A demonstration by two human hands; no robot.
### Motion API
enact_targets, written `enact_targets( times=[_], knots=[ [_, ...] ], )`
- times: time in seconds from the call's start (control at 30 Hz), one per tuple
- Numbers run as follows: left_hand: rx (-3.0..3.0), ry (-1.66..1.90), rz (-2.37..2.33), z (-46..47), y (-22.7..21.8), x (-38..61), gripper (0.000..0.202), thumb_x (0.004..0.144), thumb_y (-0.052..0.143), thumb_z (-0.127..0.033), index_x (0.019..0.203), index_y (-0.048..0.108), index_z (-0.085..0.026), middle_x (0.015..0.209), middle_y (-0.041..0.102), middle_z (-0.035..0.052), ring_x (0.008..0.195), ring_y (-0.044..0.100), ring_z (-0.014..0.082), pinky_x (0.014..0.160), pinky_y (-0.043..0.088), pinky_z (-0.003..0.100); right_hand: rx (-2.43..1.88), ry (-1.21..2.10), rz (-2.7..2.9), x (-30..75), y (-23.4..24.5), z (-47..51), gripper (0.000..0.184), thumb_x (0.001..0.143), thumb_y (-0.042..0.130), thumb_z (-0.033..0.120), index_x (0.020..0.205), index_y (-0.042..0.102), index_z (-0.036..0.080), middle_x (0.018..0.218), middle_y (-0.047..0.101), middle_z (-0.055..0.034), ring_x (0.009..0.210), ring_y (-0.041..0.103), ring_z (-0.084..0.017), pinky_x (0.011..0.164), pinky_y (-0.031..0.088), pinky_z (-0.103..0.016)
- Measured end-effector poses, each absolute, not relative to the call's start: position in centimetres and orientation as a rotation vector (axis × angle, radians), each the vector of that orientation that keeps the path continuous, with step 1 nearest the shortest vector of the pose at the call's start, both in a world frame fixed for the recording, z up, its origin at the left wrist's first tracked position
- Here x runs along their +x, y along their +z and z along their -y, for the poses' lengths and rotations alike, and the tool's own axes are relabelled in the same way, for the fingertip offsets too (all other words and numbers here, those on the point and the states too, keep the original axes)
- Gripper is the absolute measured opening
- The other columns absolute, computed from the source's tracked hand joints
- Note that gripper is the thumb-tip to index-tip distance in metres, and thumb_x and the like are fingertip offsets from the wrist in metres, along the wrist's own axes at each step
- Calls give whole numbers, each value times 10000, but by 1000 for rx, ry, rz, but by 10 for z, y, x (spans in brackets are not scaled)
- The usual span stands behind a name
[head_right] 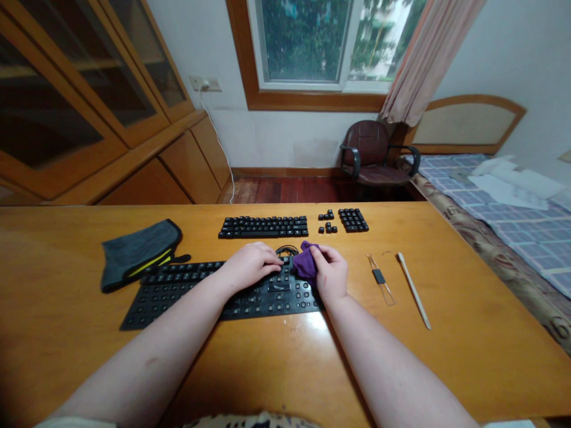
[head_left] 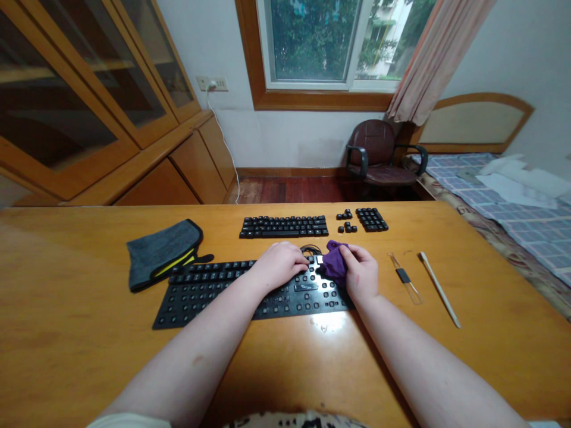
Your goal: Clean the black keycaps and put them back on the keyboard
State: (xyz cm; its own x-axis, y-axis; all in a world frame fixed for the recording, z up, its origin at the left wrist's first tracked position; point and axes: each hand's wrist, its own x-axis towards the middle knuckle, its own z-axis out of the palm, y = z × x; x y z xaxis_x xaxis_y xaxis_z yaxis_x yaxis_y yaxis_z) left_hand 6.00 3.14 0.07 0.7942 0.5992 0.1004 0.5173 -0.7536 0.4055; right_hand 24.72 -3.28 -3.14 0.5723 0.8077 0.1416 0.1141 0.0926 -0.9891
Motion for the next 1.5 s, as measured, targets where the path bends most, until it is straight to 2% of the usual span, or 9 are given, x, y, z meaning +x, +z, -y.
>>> enact_targets(
  times=[0.4,1.2,1.4,1.5],
  knots=[
    [2610,308,-918,-30,1,61,133,778,584,-287,794,692,-211,806,661,29,808,577,169,776,422,282,-1401,640,846,247,-32,33,250,687,639,383,738,672,140,732,690,-52,712,625,-185,705,485,-318],
    [2890,222,-1053,-7,11,74,139,756,542,-201,679,650,-157,718,639,72,735,562,216,712,425,342,-1379,662,837,247,-32,32,225,681,654,361,730,669,142,720,689,-44,710,623,-181,711,475,-310],
    [2898,75,-1066,-1,25,75,167,781,536,-206,693,669,-156,735,651,78,764,569,213,722,412,338,-1370,665,846,248,-35,32,227,687,650,363,734,668,141,723,690,-42,705,624,-177,703,474,-303],
    [2861,-41,-1135,7,33,76,179,783,550,-268,729,686,-164,764,655,86,793,576,232,705,420,339,-1364,674,849,248,-34,32,216,688,651,354,734,671,145,727,690,-37,702,623,-171,699,473,-294]
  ],
)
